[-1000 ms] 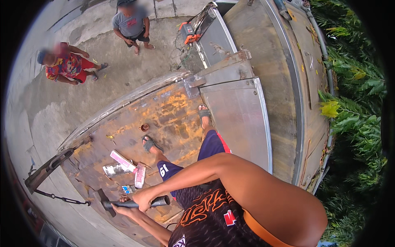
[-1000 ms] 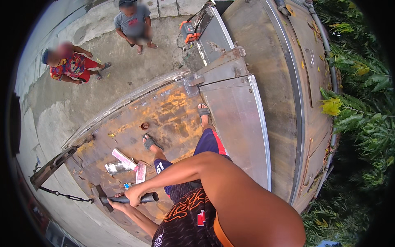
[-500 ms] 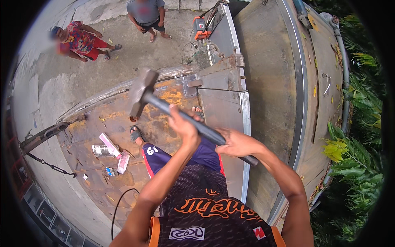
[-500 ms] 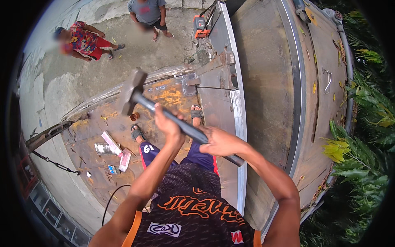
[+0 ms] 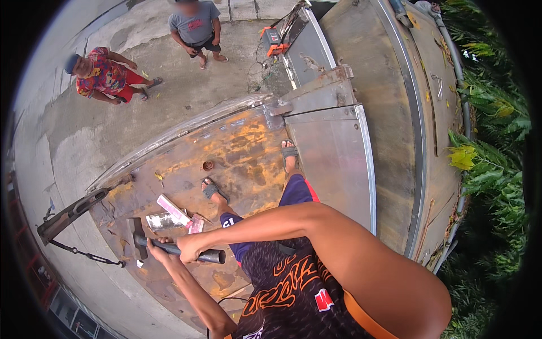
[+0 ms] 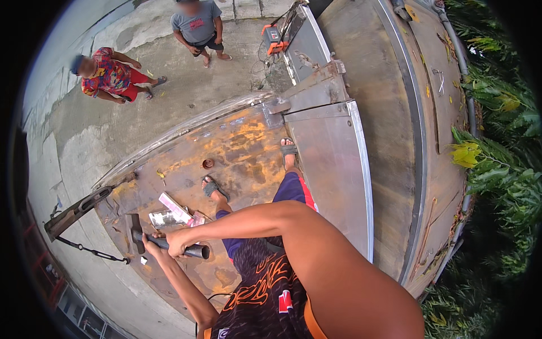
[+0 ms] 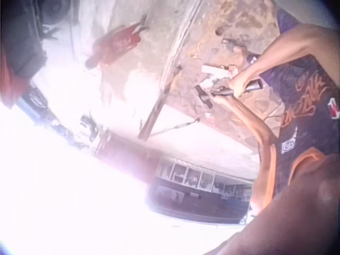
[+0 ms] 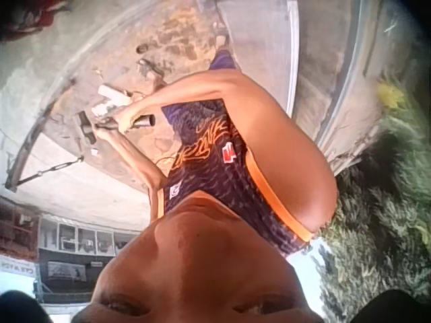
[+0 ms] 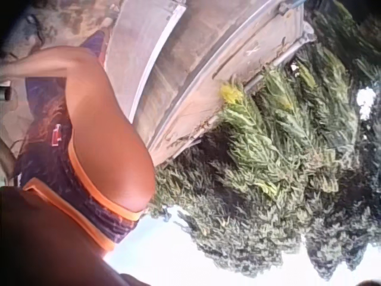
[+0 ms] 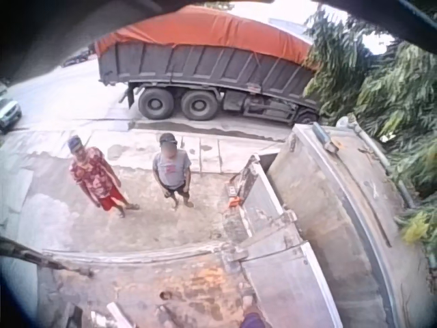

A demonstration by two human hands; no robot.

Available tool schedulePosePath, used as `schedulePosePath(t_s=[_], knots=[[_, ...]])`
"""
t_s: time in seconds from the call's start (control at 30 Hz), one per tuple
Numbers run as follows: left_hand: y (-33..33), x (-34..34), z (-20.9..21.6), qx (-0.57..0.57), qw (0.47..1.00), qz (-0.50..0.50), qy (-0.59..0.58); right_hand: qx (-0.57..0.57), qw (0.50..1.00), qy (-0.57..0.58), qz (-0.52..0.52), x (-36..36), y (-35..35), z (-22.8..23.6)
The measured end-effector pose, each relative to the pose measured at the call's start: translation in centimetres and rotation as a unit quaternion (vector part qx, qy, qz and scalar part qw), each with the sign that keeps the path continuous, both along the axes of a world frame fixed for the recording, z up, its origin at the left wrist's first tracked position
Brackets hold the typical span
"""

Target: The person positions a long metal bar onto a metal frame structure while two coworkers assist. One coworker uses a hammer to tap the bar into place. The person then uses a sledgehammer to secure the bar, and the group lifts the assembled frame section together.

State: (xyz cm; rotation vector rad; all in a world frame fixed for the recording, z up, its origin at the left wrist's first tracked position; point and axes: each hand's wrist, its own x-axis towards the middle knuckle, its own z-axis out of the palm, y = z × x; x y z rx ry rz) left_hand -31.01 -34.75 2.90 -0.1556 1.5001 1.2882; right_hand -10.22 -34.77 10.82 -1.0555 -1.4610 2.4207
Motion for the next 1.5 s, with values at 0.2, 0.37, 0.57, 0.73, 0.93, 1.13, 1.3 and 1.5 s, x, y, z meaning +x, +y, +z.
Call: schedulePosePath(t_s=[0.2,0.37,0.57,0.73,0.93,1.13,1.3,1.5], knots=[[-11.1,-14.1,3.4,-0.082,0.963,0.153,0.207,0.001,0.975,0.06,0.214,-16.6,-3.8,-1.3],[-13.2,-10.2,11.3,-0.01,0.901,0.264,0.343,0.082,0.911,0.195,0.354,-20.2,-3.8,1.7],[-4.2,21.3,15.6,0.167,0.925,0.243,0.239,0.227,0.943,0.056,0.235,19.6,2.9,9.5],[-3.2,55.4,6.9,0.063,0.957,-0.281,-0.038,-0.245,0.765,-0.142,-0.578,49.3,-12.8,10.1],[-3.2,34.5,-0.1,0.003,0.966,-0.237,-0.105,0.148,0.944,-0.233,-0.183,29.6,-10.6,0.1],[-7.0,-1.3,-6.8,-0.007,0.999,0.044,-0.026,0.06,0.989,-0.118,0.071,-1.1,-4.6,-3.6],[-19.1,-20.7,-3.7,-0.231,0.961,0.077,0.131,0.091,0.953,0.036,0.286,-21.3,-9.9,-2.5],[-24.4,-19.5,3.8,-0.211,0.94,0.162,0.213,0.244,0.831,0.158,0.474,-28.6,-10.8,7.4]])
